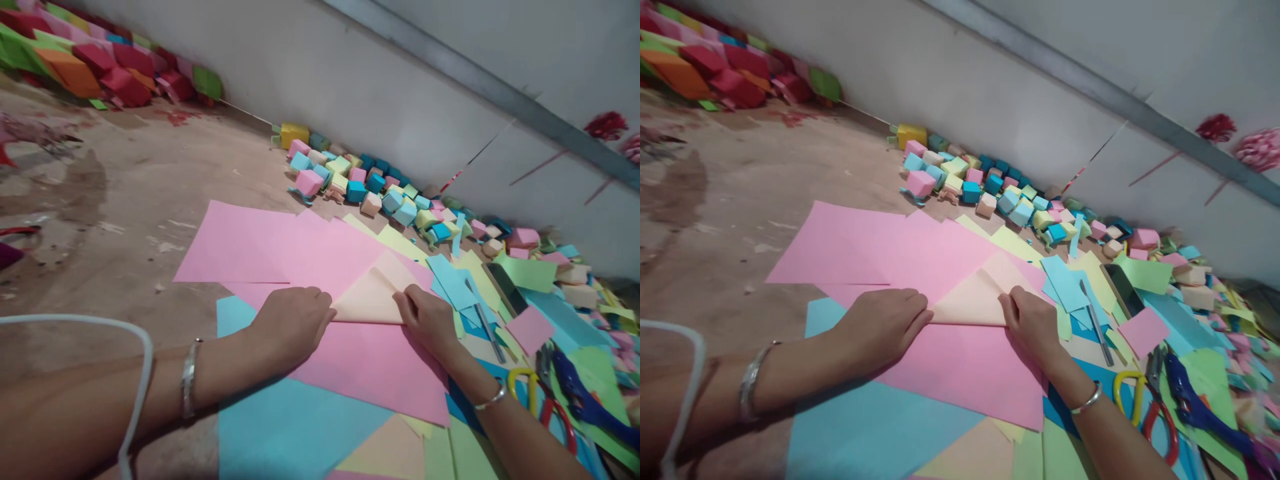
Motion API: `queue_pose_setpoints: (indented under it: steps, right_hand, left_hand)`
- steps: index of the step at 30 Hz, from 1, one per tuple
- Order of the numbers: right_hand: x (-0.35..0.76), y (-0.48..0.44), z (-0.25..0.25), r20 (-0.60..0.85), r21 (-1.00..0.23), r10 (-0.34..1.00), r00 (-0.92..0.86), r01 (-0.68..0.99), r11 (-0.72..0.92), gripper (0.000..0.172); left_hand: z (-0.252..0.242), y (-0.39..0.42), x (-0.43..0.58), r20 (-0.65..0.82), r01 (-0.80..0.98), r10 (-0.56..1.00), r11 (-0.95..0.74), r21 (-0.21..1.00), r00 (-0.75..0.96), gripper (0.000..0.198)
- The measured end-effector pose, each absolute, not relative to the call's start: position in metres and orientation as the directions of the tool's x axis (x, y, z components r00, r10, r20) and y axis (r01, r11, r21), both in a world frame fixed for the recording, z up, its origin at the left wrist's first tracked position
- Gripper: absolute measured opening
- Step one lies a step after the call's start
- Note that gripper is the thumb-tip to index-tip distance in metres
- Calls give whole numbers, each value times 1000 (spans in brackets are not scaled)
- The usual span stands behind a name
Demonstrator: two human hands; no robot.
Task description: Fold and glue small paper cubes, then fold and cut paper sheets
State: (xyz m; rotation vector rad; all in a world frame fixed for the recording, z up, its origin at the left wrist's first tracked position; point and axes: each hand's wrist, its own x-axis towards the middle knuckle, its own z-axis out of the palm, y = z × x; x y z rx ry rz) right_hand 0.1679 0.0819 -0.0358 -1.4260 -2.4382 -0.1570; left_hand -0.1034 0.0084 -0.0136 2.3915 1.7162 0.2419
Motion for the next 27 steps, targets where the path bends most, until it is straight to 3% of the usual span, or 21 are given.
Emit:
queue_pose_setpoints:
  steps: [8, 14, 27]
  right_hand:
    - [165, 84, -35, 292, -149, 863, -412, 872, 467, 37]
    - [163, 86, -35, 268, -207, 886, -379, 875, 437, 36]
    - [161, 87, -34, 258, -215, 882, -394, 867, 450, 37]
  left_hand:
    - [-13, 10, -102, 1, 925, 945, -320, 206, 327, 22]
    - [-12, 10, -104, 1, 915, 946, -312, 256, 323, 19]
    - [-5, 11, -104, -59, 905, 934, -324, 277, 353, 17]
